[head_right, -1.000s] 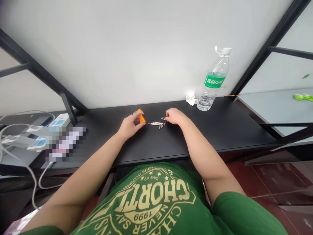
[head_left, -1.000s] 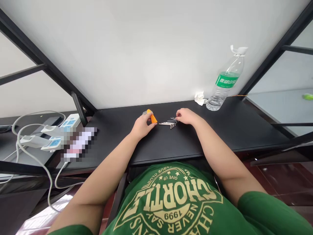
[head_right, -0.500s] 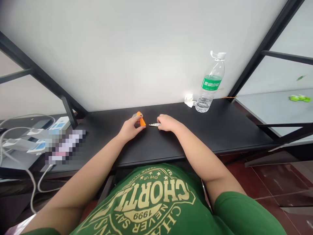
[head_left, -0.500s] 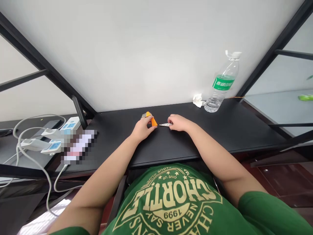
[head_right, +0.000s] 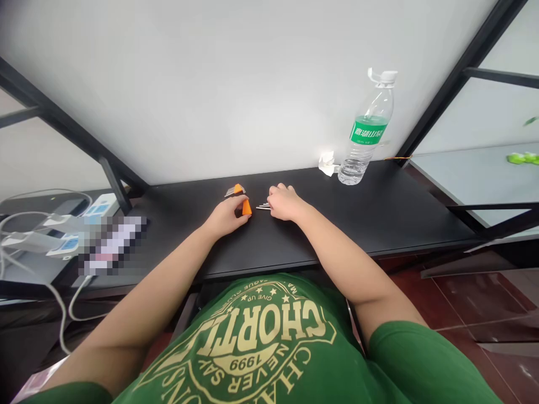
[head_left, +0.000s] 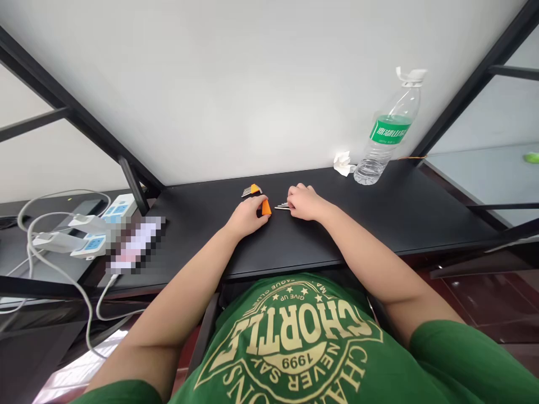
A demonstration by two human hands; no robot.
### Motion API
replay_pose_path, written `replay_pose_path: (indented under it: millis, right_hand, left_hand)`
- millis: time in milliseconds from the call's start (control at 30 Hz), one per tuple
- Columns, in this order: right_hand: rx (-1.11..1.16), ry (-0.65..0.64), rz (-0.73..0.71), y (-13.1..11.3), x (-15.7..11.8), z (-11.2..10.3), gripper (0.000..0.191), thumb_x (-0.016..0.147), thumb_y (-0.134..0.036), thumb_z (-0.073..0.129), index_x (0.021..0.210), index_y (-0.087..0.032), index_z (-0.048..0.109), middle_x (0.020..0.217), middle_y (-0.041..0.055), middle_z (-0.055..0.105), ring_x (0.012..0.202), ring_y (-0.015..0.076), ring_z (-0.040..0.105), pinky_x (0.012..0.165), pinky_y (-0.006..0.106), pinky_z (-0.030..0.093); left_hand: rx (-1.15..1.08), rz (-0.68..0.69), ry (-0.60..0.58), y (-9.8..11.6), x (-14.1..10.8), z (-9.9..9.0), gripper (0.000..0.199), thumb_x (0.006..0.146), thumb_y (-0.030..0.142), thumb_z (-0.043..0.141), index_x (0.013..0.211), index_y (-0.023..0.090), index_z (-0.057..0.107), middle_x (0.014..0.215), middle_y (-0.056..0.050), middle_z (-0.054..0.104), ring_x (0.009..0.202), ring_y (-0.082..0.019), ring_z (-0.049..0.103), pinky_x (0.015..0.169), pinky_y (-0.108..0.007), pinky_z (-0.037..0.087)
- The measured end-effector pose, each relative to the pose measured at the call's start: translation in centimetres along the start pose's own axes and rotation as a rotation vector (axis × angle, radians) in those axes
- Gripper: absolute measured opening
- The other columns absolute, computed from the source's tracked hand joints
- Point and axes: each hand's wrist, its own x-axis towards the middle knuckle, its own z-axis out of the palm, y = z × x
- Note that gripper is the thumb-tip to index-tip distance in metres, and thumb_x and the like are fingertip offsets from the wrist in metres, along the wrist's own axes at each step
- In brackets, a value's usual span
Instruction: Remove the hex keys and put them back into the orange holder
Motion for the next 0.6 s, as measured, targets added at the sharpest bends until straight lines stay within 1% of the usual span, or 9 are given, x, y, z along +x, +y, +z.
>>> replay_pose_path:
  millis: [67,133,200,233,300,367,600]
  right_hand:
    - [0.000,0.004,-0.008,-0.26,-0.07,-0.03,0.007,0.085,-0.017,0.065,0.079,-0.016,0.067,0.114,0.0146,0.060,0.105,0.0268,0.052,0.085,0.036,0.041]
    - [0.084,-0.016,-0.009,-0.24,-0.18,0.00,0.002,0.084,-0.015,0.064,0.083,-0.016,0.066,0.110,0.0120,0.062,0.092,0.0212,0.054,0.076,0.031,0.041]
    - [0.197,-0.030,-0.013,0.01,-0.26,0.14,0.007,0.086,-0.013,0.061,0.090,-0.018,0.065,0.105,0.0079,0.064,0.082,0.0159,0.055,0.071,0.028,0.040]
    - [0.243,-0.027,-0.020,0.16,-0.26,0.24,0.009,0.087,-0.012,0.059,0.093,-0.018,0.064,0.104,0.0061,0.065,0.080,0.0144,0.055,0.070,0.026,0.040]
    - [0.299,-0.011,-0.046,0.43,-0.23,0.43,0.014,0.089,-0.012,0.057,0.097,-0.019,0.065,0.104,0.0042,0.066,0.081,0.0131,0.056,0.071,0.024,0.040]
    - [0.323,0.006,-0.065,0.54,-0.19,0.56,0.017,0.089,-0.012,0.057,0.100,-0.020,0.067,0.106,0.0041,0.067,0.081,0.0125,0.057,0.072,0.023,0.040]
    - [0.307,-0.011,-0.100,0.23,-0.37,0.26,0.022,0.092,-0.013,0.055,0.103,-0.020,0.073,0.110,0.0060,0.067,0.082,0.0130,0.058,0.073,0.024,0.040]
  left_hand:
    - [-0.031,-0.014,-0.001,0.01,0.01,0.03,0.052,0.083,0.034,0.069,0.133,0.024,0.060,0.119,-0.007,0.073,0.104,-0.026,0.071,0.095,-0.040,0.056]
    - [-0.060,-0.033,0.001,0.05,0.00,-0.01,0.052,0.082,0.034,0.070,0.132,0.024,0.061,0.115,-0.007,0.074,0.102,-0.025,0.071,0.095,-0.039,0.056]
    - [-0.085,-0.062,0.000,0.11,-0.03,-0.11,0.053,0.082,0.034,0.071,0.132,0.023,0.062,0.107,-0.005,0.074,0.097,-0.024,0.071,0.093,-0.038,0.056]
    - [-0.095,-0.078,0.000,0.15,-0.06,-0.17,0.053,0.082,0.034,0.072,0.132,0.023,0.062,0.102,-0.004,0.074,0.093,-0.023,0.071,0.091,-0.038,0.056]
    - [-0.113,-0.105,-0.004,0.26,-0.11,-0.29,0.053,0.082,0.033,0.071,0.133,0.023,0.061,0.093,-0.003,0.072,0.084,-0.022,0.069,0.086,-0.036,0.056]
    - [-0.131,-0.110,-0.008,0.36,-0.15,-0.36,0.053,0.082,0.032,0.071,0.134,0.022,0.061,0.091,-0.002,0.071,0.079,-0.020,0.068,0.082,-0.035,0.056]
    - [-0.184,-0.090,0.007,0.26,-0.13,-0.17,0.054,0.081,0.034,0.073,0.132,0.023,0.062,0.091,-0.002,0.071,0.076,-0.019,0.067,0.078,-0.034,0.056]
